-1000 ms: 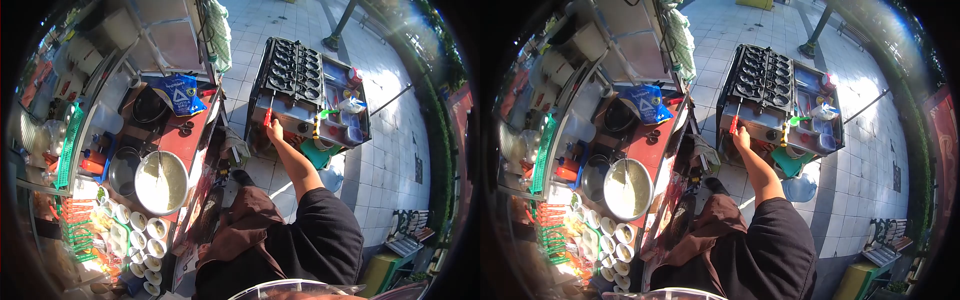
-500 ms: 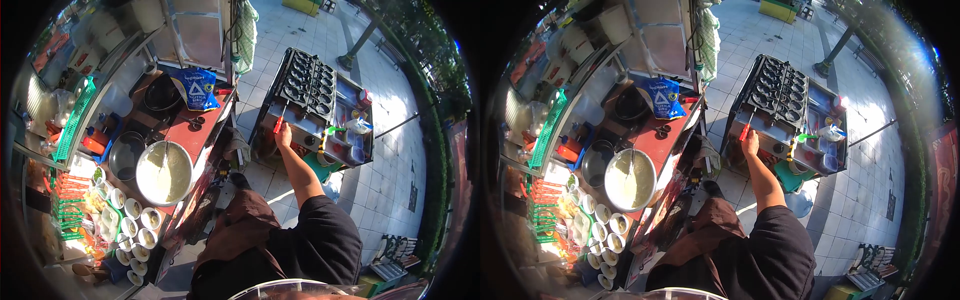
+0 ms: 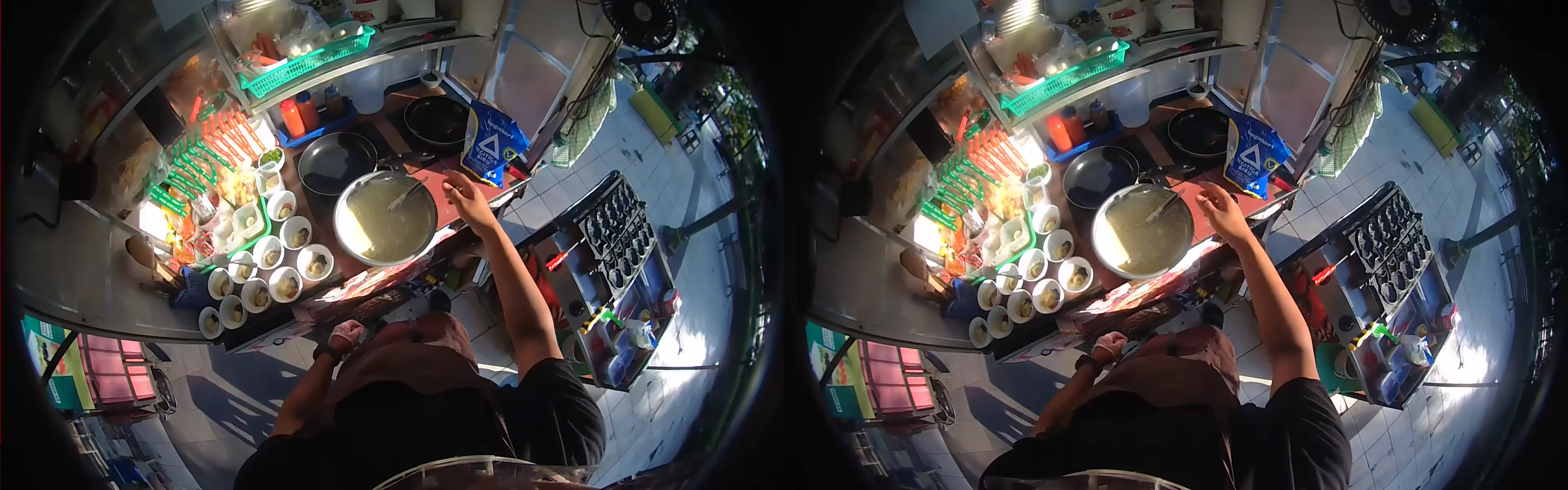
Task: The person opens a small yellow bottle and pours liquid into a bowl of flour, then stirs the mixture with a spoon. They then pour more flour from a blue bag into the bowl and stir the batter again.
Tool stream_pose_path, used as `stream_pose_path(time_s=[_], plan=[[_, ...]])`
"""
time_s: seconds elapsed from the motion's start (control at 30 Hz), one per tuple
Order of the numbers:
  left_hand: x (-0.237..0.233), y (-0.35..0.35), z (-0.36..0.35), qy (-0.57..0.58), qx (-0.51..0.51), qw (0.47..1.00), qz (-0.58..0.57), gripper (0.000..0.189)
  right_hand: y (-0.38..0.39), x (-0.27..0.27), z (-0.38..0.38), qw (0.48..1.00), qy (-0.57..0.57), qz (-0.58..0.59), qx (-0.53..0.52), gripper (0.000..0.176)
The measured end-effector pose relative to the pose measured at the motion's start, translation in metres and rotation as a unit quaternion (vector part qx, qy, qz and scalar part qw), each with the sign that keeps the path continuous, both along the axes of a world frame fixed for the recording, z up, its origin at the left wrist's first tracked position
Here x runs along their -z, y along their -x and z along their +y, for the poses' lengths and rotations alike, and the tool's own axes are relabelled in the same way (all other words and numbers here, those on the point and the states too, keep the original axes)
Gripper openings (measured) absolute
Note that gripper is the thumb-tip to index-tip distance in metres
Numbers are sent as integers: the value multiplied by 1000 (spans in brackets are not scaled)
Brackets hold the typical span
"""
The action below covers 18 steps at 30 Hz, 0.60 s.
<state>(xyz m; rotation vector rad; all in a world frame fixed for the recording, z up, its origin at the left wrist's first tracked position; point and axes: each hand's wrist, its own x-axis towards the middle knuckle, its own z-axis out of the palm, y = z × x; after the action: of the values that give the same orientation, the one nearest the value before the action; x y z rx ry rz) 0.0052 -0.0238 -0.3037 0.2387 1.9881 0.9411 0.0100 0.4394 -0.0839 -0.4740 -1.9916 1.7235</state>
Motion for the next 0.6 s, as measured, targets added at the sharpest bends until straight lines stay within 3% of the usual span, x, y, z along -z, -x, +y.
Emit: stream_pose_path(time_s=[0.07,0.1,0.13,0.23,0.27,0.3,0.37,0.43,0.5,0.53,0.57,0.6], plan=[[4,-2,10,-49,-9,999,6,17,33,0,1,999,-53,-4,6,37],[5,0,15,-94,-14,995,13,15,43,-19,-7,987,-147,-70,-11,34],[-15,-1,22,-71,-1,997,43,15,53,-32,-15,961,-241,-133,-28,32],[-25,-4,25,-153,-13,984,85,17,74,-41,-38,975,-219,-46,7,24],[-28,-5,26,-151,-18,986,73,19,81,-45,-42,991,-126,-30,-33,22],[-34,-7,28,-152,-28,985,70,19,88,-39,-49,990,-128,-34,-43,22],[-47,-8,34,-180,-3,979,93,20,104,-23,-69,992,55,30,-106,21],[-62,-8,43,-168,-21,984,59,20,113,-19,-88,989,97,29,-108,19],[-62,0,54,-268,64,927,255,20,119,-19,-101,978,179,35,-102,16],[-84,1,59,-236,20,962,135,20,110,-31,-105,913,341,60,-216,17],[-88,5,62,-236,14,962,134,20,102,-38,-105,902,326,27,-280,20],[-92,7,66,-257,39,941,216,19,99,-40,-100,914,280,-11,-293,23]])
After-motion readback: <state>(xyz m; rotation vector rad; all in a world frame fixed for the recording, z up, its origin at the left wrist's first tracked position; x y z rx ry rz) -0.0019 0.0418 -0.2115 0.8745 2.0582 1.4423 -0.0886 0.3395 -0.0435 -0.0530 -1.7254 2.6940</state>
